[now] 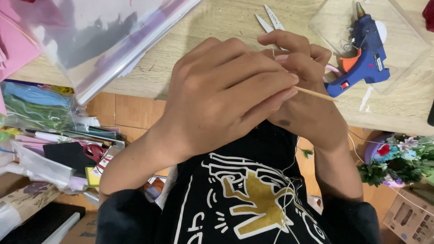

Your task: The person assembles a maroon artificial rose by inserting a wooden stick into the flower base, securing it with a hot glue gun, and adjusting the petals. They then trim excess material with scissors and place the finished rose into a container with other completed roses.

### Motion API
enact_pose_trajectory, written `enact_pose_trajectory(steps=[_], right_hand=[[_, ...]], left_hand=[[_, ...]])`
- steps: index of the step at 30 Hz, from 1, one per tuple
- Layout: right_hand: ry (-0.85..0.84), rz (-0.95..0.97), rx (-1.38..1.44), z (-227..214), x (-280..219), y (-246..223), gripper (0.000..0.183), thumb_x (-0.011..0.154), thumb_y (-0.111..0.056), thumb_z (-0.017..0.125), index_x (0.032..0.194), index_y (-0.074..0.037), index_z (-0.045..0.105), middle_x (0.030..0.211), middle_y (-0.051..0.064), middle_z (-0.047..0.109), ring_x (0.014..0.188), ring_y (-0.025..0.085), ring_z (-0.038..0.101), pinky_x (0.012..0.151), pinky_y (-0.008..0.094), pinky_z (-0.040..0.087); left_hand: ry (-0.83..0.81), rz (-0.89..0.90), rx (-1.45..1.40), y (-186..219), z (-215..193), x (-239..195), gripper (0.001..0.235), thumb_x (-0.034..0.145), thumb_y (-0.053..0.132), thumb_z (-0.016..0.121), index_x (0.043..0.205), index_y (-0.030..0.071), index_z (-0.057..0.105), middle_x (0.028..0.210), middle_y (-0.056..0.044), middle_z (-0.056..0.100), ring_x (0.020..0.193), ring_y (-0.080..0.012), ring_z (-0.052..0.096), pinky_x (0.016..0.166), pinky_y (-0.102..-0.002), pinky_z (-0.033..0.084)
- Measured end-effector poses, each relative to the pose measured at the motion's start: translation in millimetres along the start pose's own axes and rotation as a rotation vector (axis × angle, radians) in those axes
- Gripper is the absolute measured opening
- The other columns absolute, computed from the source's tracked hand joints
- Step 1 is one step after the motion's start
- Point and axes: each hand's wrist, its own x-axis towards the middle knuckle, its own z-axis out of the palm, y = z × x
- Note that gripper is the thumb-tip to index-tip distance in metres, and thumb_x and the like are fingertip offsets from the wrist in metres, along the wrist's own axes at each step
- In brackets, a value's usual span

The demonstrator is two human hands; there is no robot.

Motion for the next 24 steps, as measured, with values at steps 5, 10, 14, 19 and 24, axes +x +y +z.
enact_pose_trajectory(steps=[5,10,14,19,24], right_hand=[[-0.035,-0.014,-0.088,-0.2,1.1,4.7,0.031,0.114,-0.017,0.051,0.134,-0.019,0.028,0.141,0.014,0.05,0.143,0.024,0.049,0.104,0.042,0.02],[-0.052,0.026,-0.015,-2.3,-0.2,4.1,0.034,0.113,-0.027,0.052,0.137,-0.021,0.028,0.146,0.019,0.048,0.144,0.02,0.046,0.107,0.041,0.018],[-0.049,-0.013,-0.061,-2.0,-3.0,7.3,0.033,0.115,-0.022,0.05,0.138,-0.02,0.026,0.141,0.011,0.045,0.145,0.023,0.047,0.109,0.041,0.019],[-0.064,0.013,-0.073,-2.4,-0.3,6.3,0.03,0.112,-0.011,0.051,0.131,-0.019,0.03,0.13,0.003,0.053,0.144,0.023,0.047,0.108,0.042,0.018],[-0.11,0.033,-0.236,-3.8,4.0,0.5,0.005,0.108,-0.011,0.047,0.11,-0.007,0.051,0.127,0.009,0.051,0.138,0.025,0.051,0.098,0.044,0.022]], left_hand=[[0.004,0.006,0.012,0.5,-0.1,0.1,0.011,0.107,0.01,0.065,0.1,0.009,0.073,0.094,-0.004,0.071,0.083,-0.026,0.061,0.072,-0.037,0.045],[0.011,0.014,0.018,0.7,-1.5,0.3,0.011,0.107,0.009,0.065,0.1,0.008,0.073,0.095,-0.004,0.071,0.084,-0.0262,0.061,0.072,-0.038,0.047],[0.005,0.032,0.015,-0.2,-2.2,0.7,0.009,0.107,0.007,0.066,0.101,0.006,0.073,0.096,-0.007,0.071,0.086,-0.0266,0.063,0.073,-0.038,0.048],[-0.003,0.041,0.051,1.4,-4.5,2.8,0.011,0.108,0.006,0.065,0.1,0.005,0.072,0.094,-0.007,0.071,0.084,-0.0267,0.065,0.068,-0.037,0.045],[-0.006,0.039,0.054,2.9,-4.6,5.1,0.014,0.109,0.006,0.06,0.099,0.005,0.071,0.092,-0.008,0.069,0.082,-0.0276,0.062,0.068,-0.038,0.045]])
